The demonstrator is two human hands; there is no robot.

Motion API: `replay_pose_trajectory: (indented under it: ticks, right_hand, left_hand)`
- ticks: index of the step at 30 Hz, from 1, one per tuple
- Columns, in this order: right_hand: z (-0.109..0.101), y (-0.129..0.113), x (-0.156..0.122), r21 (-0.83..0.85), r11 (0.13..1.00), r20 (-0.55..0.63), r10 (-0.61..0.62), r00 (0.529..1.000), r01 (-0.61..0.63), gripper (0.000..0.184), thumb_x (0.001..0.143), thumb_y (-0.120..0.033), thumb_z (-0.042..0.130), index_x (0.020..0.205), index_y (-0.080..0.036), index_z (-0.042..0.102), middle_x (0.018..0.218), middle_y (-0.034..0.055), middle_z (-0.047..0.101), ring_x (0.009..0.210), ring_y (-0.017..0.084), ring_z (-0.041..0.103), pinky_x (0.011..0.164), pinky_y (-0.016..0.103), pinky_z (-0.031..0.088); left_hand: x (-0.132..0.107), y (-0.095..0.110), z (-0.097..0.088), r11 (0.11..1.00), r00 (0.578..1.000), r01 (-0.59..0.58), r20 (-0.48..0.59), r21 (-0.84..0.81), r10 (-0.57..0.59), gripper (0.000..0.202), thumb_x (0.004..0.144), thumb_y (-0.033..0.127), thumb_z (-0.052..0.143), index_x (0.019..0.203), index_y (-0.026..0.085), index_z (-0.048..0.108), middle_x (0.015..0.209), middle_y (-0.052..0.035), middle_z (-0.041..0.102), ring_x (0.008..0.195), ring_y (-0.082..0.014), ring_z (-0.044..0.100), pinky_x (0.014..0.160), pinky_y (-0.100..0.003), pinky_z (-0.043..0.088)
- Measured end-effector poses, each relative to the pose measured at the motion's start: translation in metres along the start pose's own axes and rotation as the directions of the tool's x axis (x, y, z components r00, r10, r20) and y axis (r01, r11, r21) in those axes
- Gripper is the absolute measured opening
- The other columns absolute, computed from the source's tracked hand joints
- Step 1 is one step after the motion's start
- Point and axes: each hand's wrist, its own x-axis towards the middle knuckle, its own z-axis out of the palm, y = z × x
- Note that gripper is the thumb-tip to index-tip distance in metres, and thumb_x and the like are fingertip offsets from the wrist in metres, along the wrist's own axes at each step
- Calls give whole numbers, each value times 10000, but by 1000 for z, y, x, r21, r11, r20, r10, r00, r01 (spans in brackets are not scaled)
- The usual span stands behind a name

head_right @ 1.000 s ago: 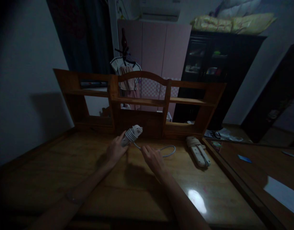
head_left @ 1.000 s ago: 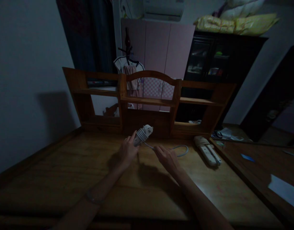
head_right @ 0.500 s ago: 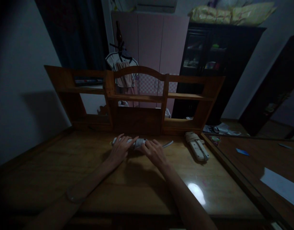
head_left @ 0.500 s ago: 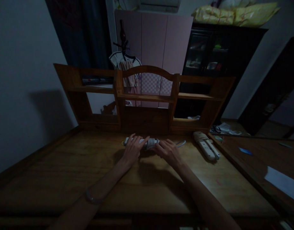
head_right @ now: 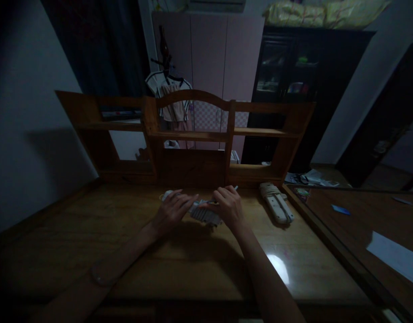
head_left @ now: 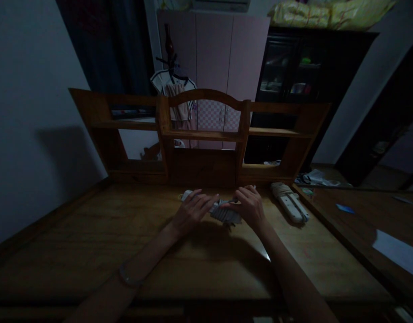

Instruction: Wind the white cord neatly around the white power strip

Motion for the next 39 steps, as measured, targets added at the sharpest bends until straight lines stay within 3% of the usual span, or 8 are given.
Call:
replay_pose_trajectory:
  ticks: [12,18,22,24,27,31,35,39]
  right_hand:
    - [0,8,5,614,693,400,141,906,-379,356,659,-493,719,623,-166,582,637,-28,556,622,110,511,572,209,362]
    - [16,26,-1,363,885,224,219,950,-290,351,795,-485,600,626,-178,615,661,5,576,667,131,505,631,237,346]
    - [22,40,-3,262,925,163,239,957,-275,367,879,-461,471,660,-191,586,666,13,560,692,150,490,658,251,348]
    - [26,42,-5,315,895,179,270,946,-315,364,907,-452,401,726,-194,583,697,13,560,701,149,498,660,248,363]
    - [34,36,-9,460,764,292,351,890,-452,380,914,-491,351,806,-196,565,633,-22,500,583,118,470,561,217,360]
    - [49,21,-12,560,615,397,389,831,-555,403,905,-539,330,854,-199,539,617,-46,439,491,89,400,441,183,297]
    - [56,7,-11,502,713,348,353,869,-491,356,931,-490,320,868,-203,522,666,-31,503,535,97,461,495,192,329]
    - [54,-2,-11,275,903,292,248,924,-329,254,942,-390,380,892,-200,540,747,8,574,650,126,544,588,215,342]
  left_hand:
    - [-8,9,2,973,985,-175,-23,-150,173,496,854,106,491,1286,347,445,1226,-48,556,1154,-189,492,1028,-443,347]
    - [-10,7,4,963,996,-88,-53,-253,77,530,827,181,565,1322,294,412,1161,-66,599,1072,-219,534,949,-422,410]
    - [-12,13,2,899,988,119,-42,-422,-150,588,759,297,656,1309,238,453,1145,-101,614,1032,-246,576,905,-379,447]
    - [-9,17,-1,810,927,295,-53,-507,-371,697,686,339,718,1318,217,451,1188,-115,596,1049,-265,578,917,-358,447]
    - [-2,19,-5,650,743,502,-100,-571,-661,826,609,382,761,1341,212,418,1253,-99,560,1083,-276,564,923,-345,446]
    - [4,8,-3,479,539,656,-82,-584,-838,691,669,458,697,1269,196,478,1106,-67,632,960,-223,615,816,-303,486]
    - [1,-8,8,316,387,717,-23,-621,-922,605,700,506,654,1201,193,524,1024,-64,657,889,-200,635,738,-270,488]
    - [-5,-19,17,250,355,707,26,-662,-934,587,703,520,647,1176,188,542,1017,-76,662,878,-204,637,715,-265,482]
